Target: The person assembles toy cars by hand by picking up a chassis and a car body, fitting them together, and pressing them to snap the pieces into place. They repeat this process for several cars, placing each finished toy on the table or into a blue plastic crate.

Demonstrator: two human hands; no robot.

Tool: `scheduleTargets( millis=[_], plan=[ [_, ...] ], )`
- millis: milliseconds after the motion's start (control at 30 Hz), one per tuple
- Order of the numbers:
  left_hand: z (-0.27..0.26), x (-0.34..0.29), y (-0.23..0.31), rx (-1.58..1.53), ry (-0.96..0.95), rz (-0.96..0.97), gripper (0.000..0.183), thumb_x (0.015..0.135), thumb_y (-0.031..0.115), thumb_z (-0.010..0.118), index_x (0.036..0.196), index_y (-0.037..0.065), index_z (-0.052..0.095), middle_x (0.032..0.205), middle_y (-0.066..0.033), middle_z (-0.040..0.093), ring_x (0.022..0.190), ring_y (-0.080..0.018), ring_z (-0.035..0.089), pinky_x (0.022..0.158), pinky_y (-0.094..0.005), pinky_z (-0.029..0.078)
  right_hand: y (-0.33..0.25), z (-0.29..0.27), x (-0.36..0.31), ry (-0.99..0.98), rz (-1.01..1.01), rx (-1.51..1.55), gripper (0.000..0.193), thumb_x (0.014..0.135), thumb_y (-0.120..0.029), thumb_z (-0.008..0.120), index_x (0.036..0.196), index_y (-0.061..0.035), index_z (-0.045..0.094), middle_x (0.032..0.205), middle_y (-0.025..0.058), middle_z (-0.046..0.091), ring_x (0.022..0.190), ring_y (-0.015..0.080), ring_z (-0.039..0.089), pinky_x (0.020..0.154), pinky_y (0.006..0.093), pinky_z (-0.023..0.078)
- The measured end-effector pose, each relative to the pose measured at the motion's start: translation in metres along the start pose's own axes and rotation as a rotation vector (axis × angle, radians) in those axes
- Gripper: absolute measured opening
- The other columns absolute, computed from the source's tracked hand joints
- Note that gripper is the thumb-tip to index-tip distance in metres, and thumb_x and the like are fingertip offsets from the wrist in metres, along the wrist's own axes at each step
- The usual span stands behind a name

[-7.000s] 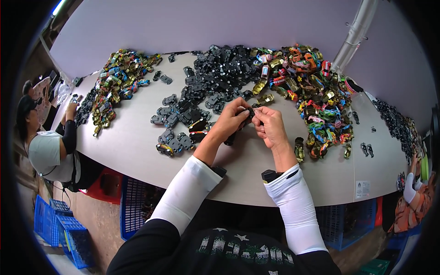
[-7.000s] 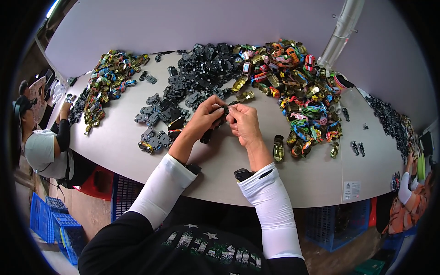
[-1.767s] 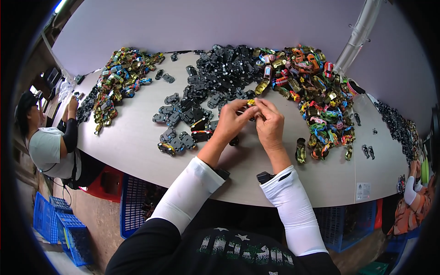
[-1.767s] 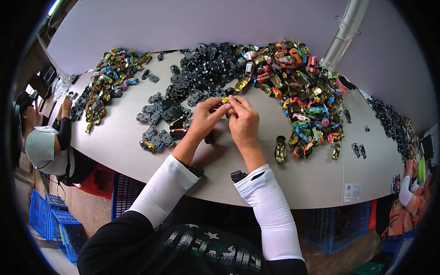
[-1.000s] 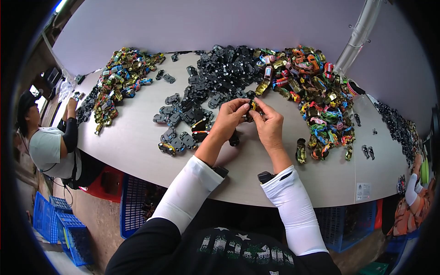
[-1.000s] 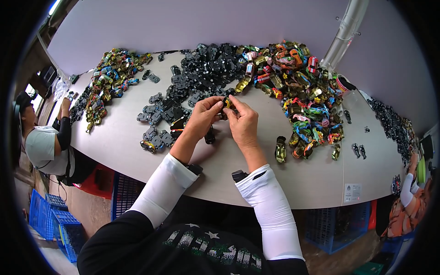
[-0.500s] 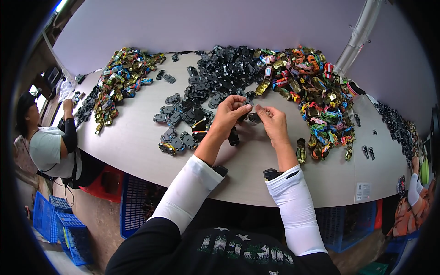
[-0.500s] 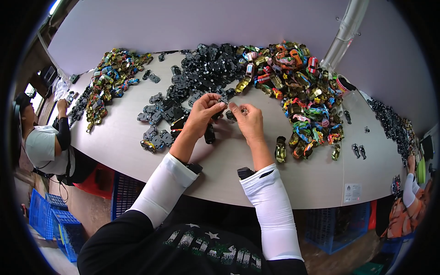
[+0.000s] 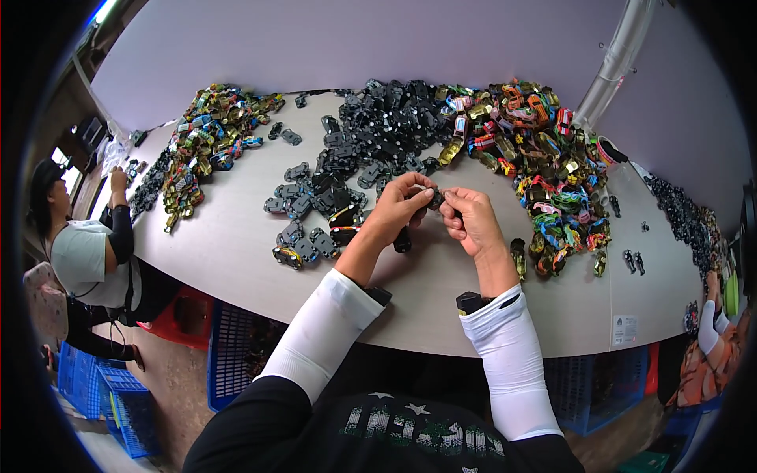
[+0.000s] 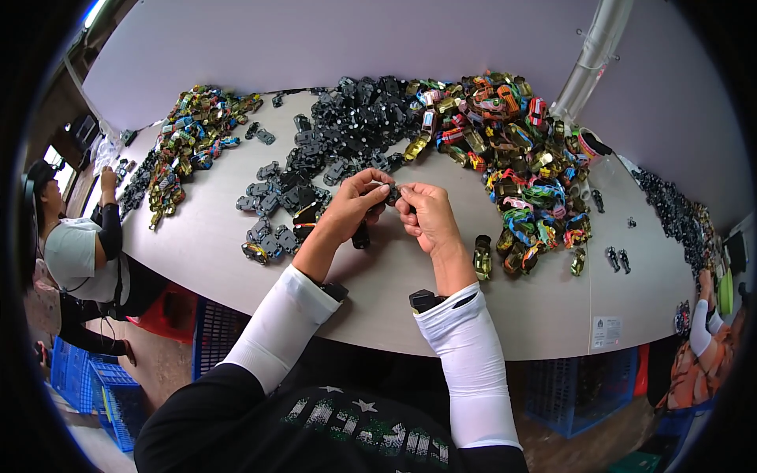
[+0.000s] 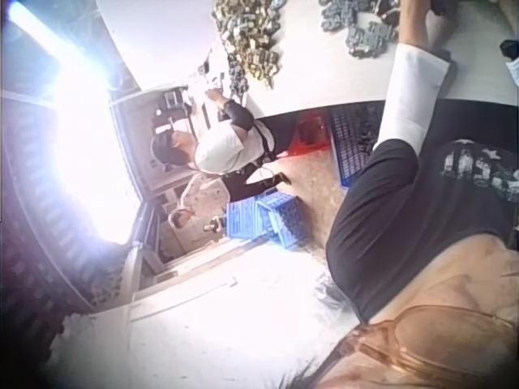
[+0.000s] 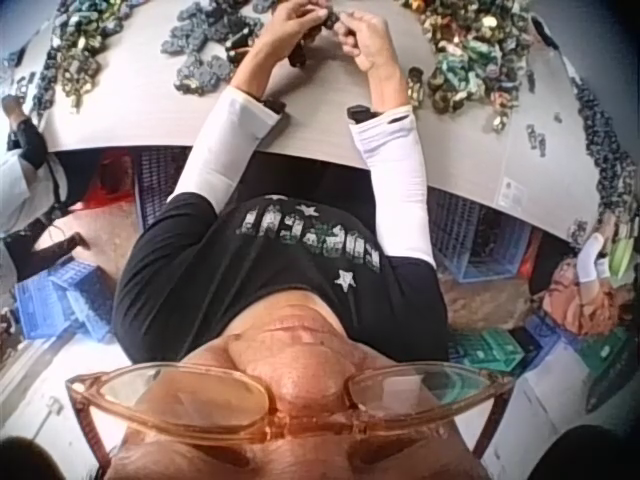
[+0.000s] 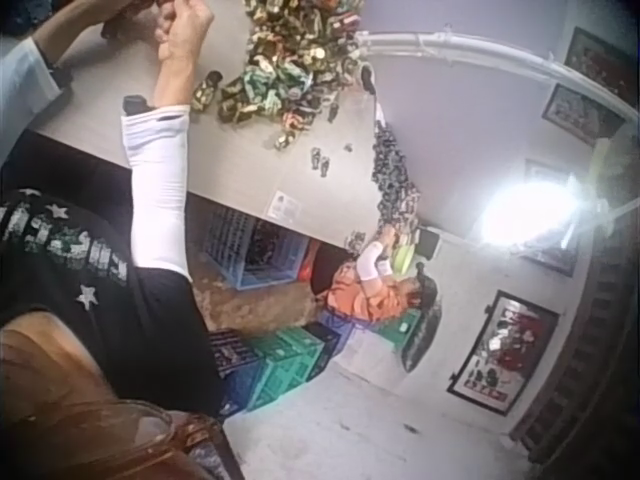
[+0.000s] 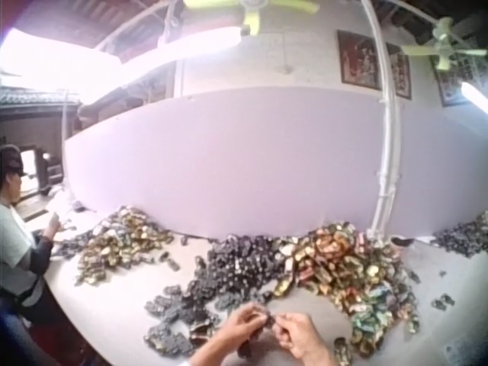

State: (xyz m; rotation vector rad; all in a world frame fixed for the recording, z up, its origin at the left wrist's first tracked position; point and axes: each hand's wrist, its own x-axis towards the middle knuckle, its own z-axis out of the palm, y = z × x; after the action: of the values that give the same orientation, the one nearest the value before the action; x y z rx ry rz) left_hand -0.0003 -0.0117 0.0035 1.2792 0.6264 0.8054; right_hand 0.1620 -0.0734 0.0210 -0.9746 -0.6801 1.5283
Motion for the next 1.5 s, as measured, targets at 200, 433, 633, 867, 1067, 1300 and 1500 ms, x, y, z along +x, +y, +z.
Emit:
scheduleTargets(
  millis=[200,433,633,867,1067,1300,1500],
  plan=[
    [0.000,0.002,-0.006,-0.049,0.001,-0.006,0.014,0.092,0.014,0.060,0.103,0.006,0.054,0.079,0.0010,0.055,0.061,-0.0039,0.046,0.048,-0.0189,0.035,0.004,0.002,0.001,0.003,-0.007,0.015,0.010,0.093,-0.009,0.052,0.087,-0.0012,0.053,0.065,0.0021,0.051,0.044,0.0033,0.037,0.034,0.0179,0.023],
    [0.004,0.002,-0.009,0.081,0.065,0.060,0.010,0.091,0.011,0.059,0.097,0.004,0.056,0.072,-0.0007,0.057,0.055,-0.0043,0.046,0.045,-0.0202,0.033,0.008,0.007,0.001,0.057,-0.054,-0.104,0.012,0.093,-0.010,0.053,0.083,-0.0024,0.055,0.060,0.0008,0.051,0.043,0.0029,0.037,0.033,0.0181,0.021],
    [0.004,0.005,-0.014,0.310,0.108,0.126,0.011,0.090,0.008,0.059,0.099,0.002,0.059,0.073,-0.0002,0.058,0.055,-0.0043,0.048,0.046,-0.0207,0.036,0.025,0.007,0.014,0.214,-0.198,-0.450,0.015,0.090,-0.007,0.055,0.077,0.0012,0.060,0.055,0.0041,0.054,0.044,0.0098,0.046,0.040,0.0270,0.032],
    [0.007,0.004,-0.003,0.291,0.155,0.197,0.024,0.086,0.005,0.064,0.110,0.002,0.060,0.074,0.0007,0.058,0.061,-0.0050,0.051,0.050,-0.0203,0.041,0.035,-0.009,0.026,0.341,-0.552,-0.843,0.013,0.088,-0.004,0.054,0.087,0.0052,0.064,0.059,0.0072,0.056,0.051,0.0117,0.050,0.051,0.0290,0.040],
    [-0.006,0.013,-0.009,0.120,0.292,0.153,0.028,0.088,0.010,0.067,0.114,0.006,0.055,0.085,-0.0016,0.064,0.067,-0.0070,0.057,0.058,-0.0213,0.047,0.031,-0.004,0.021,0.148,-0.445,-0.625,0.015,0.092,-0.008,0.054,0.095,0.0028,0.063,0.058,-0.0013,0.054,0.050,0.0046,0.044,0.046,0.0222,0.033],
    [0.011,0.001,0.001,0.304,0.068,0.136,0.026,0.095,0.006,0.052,0.121,0.003,0.052,0.081,-0.0008,0.060,0.063,-0.0074,0.044,0.058,-0.0233,0.040,0.004,0.002,0.003,0.073,-0.178,-0.067,0.015,0.094,-0.011,0.053,0.102,0.0004,0.059,0.060,0.0001,0.050,0.043,0.0022,0.036,0.034,0.0175,0.022],
    [0.012,0.004,-0.009,0.407,0.084,0.226,0.019,0.094,0.005,0.052,0.113,0.002,0.049,0.082,-0.0066,0.061,0.065,-0.0104,0.048,0.061,-0.0261,0.042,0.004,0.001,0.003,0.049,-0.089,0.024,0.010,0.093,-0.008,0.054,0.097,-0.0002,0.058,0.063,0.0011,0.051,0.042,0.0028,0.036,0.033,0.0175,0.022]
  ],
)
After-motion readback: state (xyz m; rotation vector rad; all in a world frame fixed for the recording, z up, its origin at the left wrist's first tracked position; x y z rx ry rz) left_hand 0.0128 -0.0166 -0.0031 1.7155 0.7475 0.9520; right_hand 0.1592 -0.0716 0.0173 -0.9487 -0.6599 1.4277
